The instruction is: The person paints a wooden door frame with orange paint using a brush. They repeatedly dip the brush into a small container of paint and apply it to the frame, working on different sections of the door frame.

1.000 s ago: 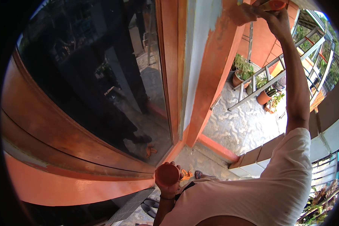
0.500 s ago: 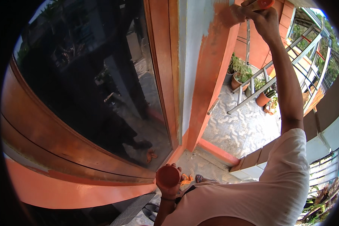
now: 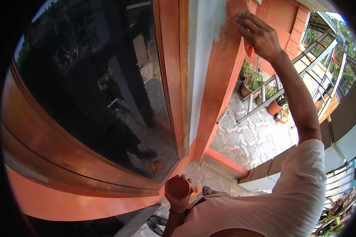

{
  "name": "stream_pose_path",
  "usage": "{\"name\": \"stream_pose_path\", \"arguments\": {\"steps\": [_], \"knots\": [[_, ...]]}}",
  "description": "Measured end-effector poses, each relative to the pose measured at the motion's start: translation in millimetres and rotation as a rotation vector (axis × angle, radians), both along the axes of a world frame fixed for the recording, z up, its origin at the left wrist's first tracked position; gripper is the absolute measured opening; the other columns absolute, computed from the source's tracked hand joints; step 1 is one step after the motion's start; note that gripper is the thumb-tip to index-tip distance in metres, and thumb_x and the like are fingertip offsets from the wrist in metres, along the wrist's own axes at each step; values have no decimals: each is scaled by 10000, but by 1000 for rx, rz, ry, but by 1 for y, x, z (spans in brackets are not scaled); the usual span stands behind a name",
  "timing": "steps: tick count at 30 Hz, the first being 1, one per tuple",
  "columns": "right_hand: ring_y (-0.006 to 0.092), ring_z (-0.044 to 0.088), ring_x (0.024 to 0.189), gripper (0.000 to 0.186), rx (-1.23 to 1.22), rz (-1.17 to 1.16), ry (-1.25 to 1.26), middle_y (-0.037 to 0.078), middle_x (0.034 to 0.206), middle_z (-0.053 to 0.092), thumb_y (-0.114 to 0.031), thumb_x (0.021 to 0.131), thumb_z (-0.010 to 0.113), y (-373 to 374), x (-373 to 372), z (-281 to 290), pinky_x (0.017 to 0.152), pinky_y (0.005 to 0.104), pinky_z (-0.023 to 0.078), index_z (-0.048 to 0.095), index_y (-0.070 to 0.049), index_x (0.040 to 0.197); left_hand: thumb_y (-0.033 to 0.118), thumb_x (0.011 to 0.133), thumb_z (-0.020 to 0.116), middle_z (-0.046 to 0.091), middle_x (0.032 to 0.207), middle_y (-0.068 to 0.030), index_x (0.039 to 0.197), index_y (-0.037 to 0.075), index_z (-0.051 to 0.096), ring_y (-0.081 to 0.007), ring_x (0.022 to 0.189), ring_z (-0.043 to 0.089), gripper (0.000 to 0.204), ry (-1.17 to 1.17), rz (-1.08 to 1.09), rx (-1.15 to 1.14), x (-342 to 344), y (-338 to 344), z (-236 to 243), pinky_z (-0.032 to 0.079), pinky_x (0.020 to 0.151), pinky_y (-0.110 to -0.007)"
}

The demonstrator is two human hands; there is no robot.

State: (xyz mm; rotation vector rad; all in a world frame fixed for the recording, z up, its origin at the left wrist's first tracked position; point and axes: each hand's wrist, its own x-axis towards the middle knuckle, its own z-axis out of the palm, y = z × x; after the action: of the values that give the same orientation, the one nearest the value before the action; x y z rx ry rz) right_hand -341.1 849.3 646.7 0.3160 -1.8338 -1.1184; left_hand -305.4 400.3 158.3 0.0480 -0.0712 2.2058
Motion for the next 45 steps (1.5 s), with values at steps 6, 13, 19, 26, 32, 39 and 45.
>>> {"name": "stream_pose_path", "arguments": {"steps": [6, 13, 19, 26, 32, 39, 45], "knots": [[174, 705, 1070, 310, -289, 64, 8, -53, 1132, 711, -89, 791, 712, -25, 12, -30, 695, 350, 568, 742, -185, 1083, 497, 974, 732, 538, 1470, -126, 1422, 149, 621, -396, 1366, 507, 579, 66, 32, -7, -2, 0, -3, 579, 984, -552], [242, 732, 863, 161, -794, 338, -257, 26, 1032, 759, -28, 863, 746, -57, 27, -38, 728, 369, 564, 718, -70, 1017, 508, 970, 739, 528, 1479, -125, 1425, 149, 618, -388, 1365, 510, 592, 71, 48, -11, 2, -14, -3, 578, 991, -552], [185, 711, 772, 146, -1205, 203, -216, 69, 850, 755, -96, 893, 752, -44, -16, -18, 731, 345, 565, 737, -34, 1025, 520, 970, 734, 517, 1468, -132, 1426, 128, 603, -395, 1347, 517, 615, 56, 40, 22, 2, -14, -2, 573, 994, -561], [232, 734, 953, 37, -390, 368, 112, 89, 1095, 754, -70, 952, 717, -60, -40, 43, 797, 347, 578, 731, -43, 930, 529, 980, 712, 514, 1447, -134, 1442, 126, 583, -394, 1316, 525, 626, 54, 60, 30, 9, -21, -5, 570, 973, -558], [240, 631, 1145, 79, 36, -177, -106, 39, 1061, 656, -211, 800, 739, -22, -64, -53, 998, 393, 517, 716, -141, 828, 516, 1017, 651, 558, 1369, -144, 1379, 67, 599, -396, 1327, 505, 579, -57, 64, 19, 9, -23, -1, 572, 973, -623], [278, 686, 1044, 91, -85, -273, -496, 57, 959, 668, -197, 849, 718, -52, -59, -155, 890, 425, 564, 732, -126, 904, 508, 1013, 656, 549, 1360, -148, 1364, 66, 584, -402, 1312, 503, 570, -71, 77, 2, 8, -31, 5, 583, 961, -615], [298, 752, 858, 171, -937, -8, -272, 127, 977, 711, -191, 890, 748, -70, -66, -77, 719, 449, 597, 746, -76, 1016, 511, 1015, 652, 553, 1354, -152, 1361, 59, 586, -407, 1307, 504, 573, -74, 141, 0, 7, -48, 3, 572, 950, -628]]}}
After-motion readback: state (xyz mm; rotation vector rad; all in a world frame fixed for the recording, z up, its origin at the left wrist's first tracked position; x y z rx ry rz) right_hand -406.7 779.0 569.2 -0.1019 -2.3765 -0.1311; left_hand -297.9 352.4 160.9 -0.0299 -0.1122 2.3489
